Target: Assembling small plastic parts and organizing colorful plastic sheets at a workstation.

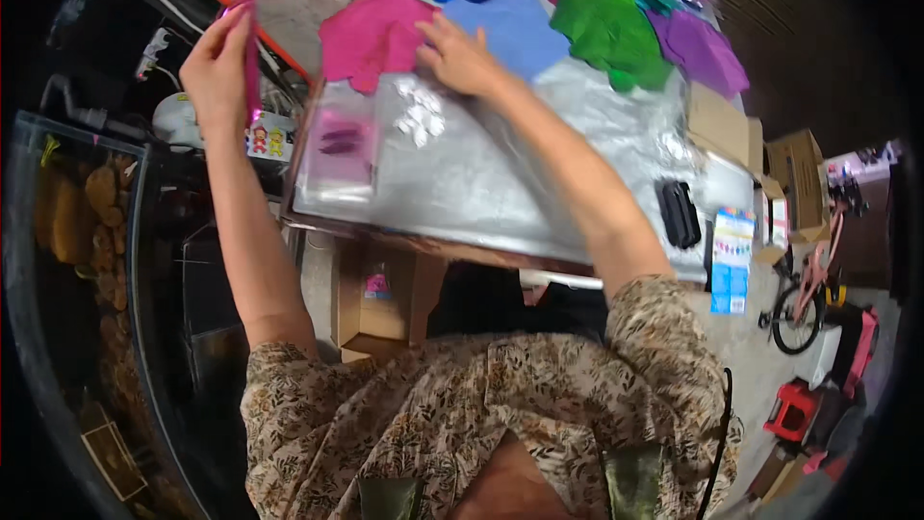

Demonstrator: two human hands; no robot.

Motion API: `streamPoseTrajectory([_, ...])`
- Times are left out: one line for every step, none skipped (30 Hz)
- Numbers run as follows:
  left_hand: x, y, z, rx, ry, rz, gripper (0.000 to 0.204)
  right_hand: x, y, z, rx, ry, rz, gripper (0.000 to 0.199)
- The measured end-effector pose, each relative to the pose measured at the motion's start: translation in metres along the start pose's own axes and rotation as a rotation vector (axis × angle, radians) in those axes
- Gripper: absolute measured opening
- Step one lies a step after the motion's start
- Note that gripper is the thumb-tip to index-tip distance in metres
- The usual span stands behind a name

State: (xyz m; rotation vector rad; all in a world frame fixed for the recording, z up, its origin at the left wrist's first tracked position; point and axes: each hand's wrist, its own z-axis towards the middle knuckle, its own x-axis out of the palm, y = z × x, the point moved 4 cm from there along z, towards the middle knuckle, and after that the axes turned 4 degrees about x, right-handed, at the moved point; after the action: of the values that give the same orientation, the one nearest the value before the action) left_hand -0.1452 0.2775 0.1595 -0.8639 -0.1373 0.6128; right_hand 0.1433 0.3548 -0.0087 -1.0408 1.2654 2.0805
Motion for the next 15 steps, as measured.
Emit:
streamPoseTrajectory([0.012, -0.010, -0.023, -0.019, 0.013, -0.002, 0.021, -0.021, -0.003, -0.017, -0.008, -0.060, 0.033, 0.052])
streamPoseTrajectory([0.028, -0.028, -0.041, 0.056, 0.117, 0.117, 0.020, -0.053, -0.008, -0.037, -0.015, -0.120, 0.128, 0.048])
streamPoseTrajectory([0.051, -0.046, -0.055, 0.141, 0.217, 0.229, 0.019, -0.092, -0.017, -0.057, -0.027, -0.189, 0.216, 0.044])
streamPoseTrajectory([0.078, -0.067, -0.075, 0.188, 0.241, 0.107, 0.017, -0.132, -0.030, -0.087, 0.008, -0.270, 0.149, 0.040])
streamPoseTrajectory([0.094, -0.087, -0.095, 0.229, 0.252, 0.012, 0.016, -0.166, -0.027, -0.114, 0.026, -0.336, 0.102, 0.037])
streamPoseTrajectory([0.108, -0.109, -0.115, 0.389, 0.240, 0.018, 0.016, -0.199, -0.023, -0.148, 0.100, -0.337, 0.252, 0.034])
streamPoseTrajectory([0.124, -0.137, -0.131, 0.562, 0.228, 0.001, 0.018, -0.238, -0.016, -0.184, 0.134, -0.427, 0.223, 0.034])
streamPoseTrajectory([0.134, -0.149, -0.148, 0.644, 0.235, -0.035, 0.020, -0.260, -0.011, -0.215, 0.170, -0.500, 0.209, 0.034])
streamPoseTrajectory([0.137, -0.159, -0.165, 0.725, 0.241, -0.068, 0.023, -0.278, 0.002, -0.243, 0.188, -0.527, 0.189, 0.033])
streamPoseTrajectory([0.142, -0.162, -0.180, 0.724, 0.242, -0.065, 0.023, -0.289, 0.007, -0.263, 0.197, -0.558, 0.171, 0.033])
streamPoseTrajectory([0.144, -0.163, -0.199, 0.662, 0.352, -0.100, 0.024, -0.287, 0.005, -0.282, 0.195, -0.555, 0.175, 0.033])
streamPoseTrajectory([0.151, -0.164, -0.213, 0.601, 0.459, -0.153, 0.025, -0.288, 0.002, -0.303, 0.212, -0.585, 0.160, 0.033])
streamPoseTrajectory([0.152, -0.161, -0.220, 0.598, 0.463, -0.155, 0.025, -0.282, 0.000, -0.322, 0.231, -0.607, 0.157, 0.033])
streamPoseTrajectory([0.158, -0.156, -0.227, 0.601, 0.558, -0.142, 0.024, -0.272, -0.002, -0.334, 0.234, -0.603, 0.158, 0.033])
streamPoseTrajectory([0.166, -0.151, -0.234, 0.605, 0.648, -0.134, 0.022, -0.263, -0.004, -0.344, 0.248, -0.601, 0.118, 0.033])
